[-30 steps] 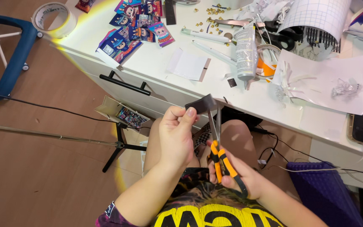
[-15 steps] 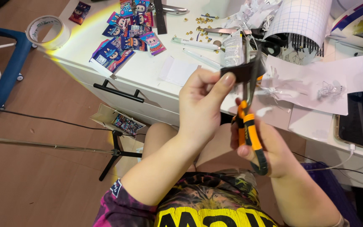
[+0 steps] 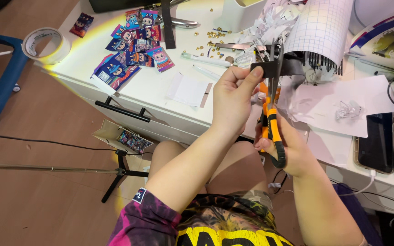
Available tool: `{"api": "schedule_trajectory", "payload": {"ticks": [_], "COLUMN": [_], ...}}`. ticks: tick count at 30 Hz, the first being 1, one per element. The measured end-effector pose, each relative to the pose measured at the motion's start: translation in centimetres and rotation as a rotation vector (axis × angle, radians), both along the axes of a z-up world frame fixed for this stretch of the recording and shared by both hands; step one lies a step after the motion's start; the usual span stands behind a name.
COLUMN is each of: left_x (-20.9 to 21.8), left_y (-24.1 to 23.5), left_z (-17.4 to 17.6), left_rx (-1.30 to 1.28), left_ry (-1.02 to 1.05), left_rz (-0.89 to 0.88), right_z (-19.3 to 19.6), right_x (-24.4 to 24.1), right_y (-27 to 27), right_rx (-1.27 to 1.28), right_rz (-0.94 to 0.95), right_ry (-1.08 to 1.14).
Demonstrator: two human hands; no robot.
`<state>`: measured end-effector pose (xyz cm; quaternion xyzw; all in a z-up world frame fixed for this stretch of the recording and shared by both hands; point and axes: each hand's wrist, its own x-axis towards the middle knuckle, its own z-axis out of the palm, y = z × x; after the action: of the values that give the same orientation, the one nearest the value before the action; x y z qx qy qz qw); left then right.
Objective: The person cuts strips of black tape with scissors, attaches the tape to small cards, inserts the cards into printed pouches, and applies glue from a tube to the opening of a pouch.
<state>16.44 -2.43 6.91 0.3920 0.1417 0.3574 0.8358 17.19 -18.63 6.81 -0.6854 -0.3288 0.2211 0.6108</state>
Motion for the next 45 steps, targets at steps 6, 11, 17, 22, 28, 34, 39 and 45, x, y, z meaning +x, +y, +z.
{"api": "schedule_trajectory", "payload": {"ticks": [6, 11, 17, 22, 28, 34, 39, 45], "left_x": [0.5, 0.1, 0.5, 0.7, -0.7, -6.3, -13.1, -17.9], "left_y": [1.0, 1.3, 1.6, 1.8, 2.9, 5.7, 9.1, 11.1], "left_z": [-2.3, -2.3, -4.1, -4.9, -4.6, -3.9, -4.3, -3.8], "left_rx": [0.010, -0.002, -0.014, -0.039, -0.105, -0.262, -0.004, 0.261], "left_ry": [0.137, 0.190, 0.214, 0.205, 0.134, -0.041, 0.135, 0.196], "left_rz": [-0.025, -0.030, -0.059, -0.058, -0.053, -0.123, -0.283, -0.293], "right_z": [0.0, -0.4, -0.8, -1.4, -2.2, -2.9, -1.1, -0.8], "right_x": [-0.8, -1.1, -1.8, -2.4, -3.5, -4.4, -6.3, -7.4], "right_y": [1.1, 1.8, 2.3, 2.8, 2.9, 0.6, -0.9, -0.8], "right_rx": [0.094, 0.079, 0.022, -0.042, 0.143, 0.435, 0.043, -0.095], "right_rz": [0.018, 0.035, 0.018, -0.028, -0.148, 0.367, 0.693, 0.770], "right_ry": [0.145, 0.174, 0.199, 0.219, 0.339, 0.550, 0.641, 0.756]}}
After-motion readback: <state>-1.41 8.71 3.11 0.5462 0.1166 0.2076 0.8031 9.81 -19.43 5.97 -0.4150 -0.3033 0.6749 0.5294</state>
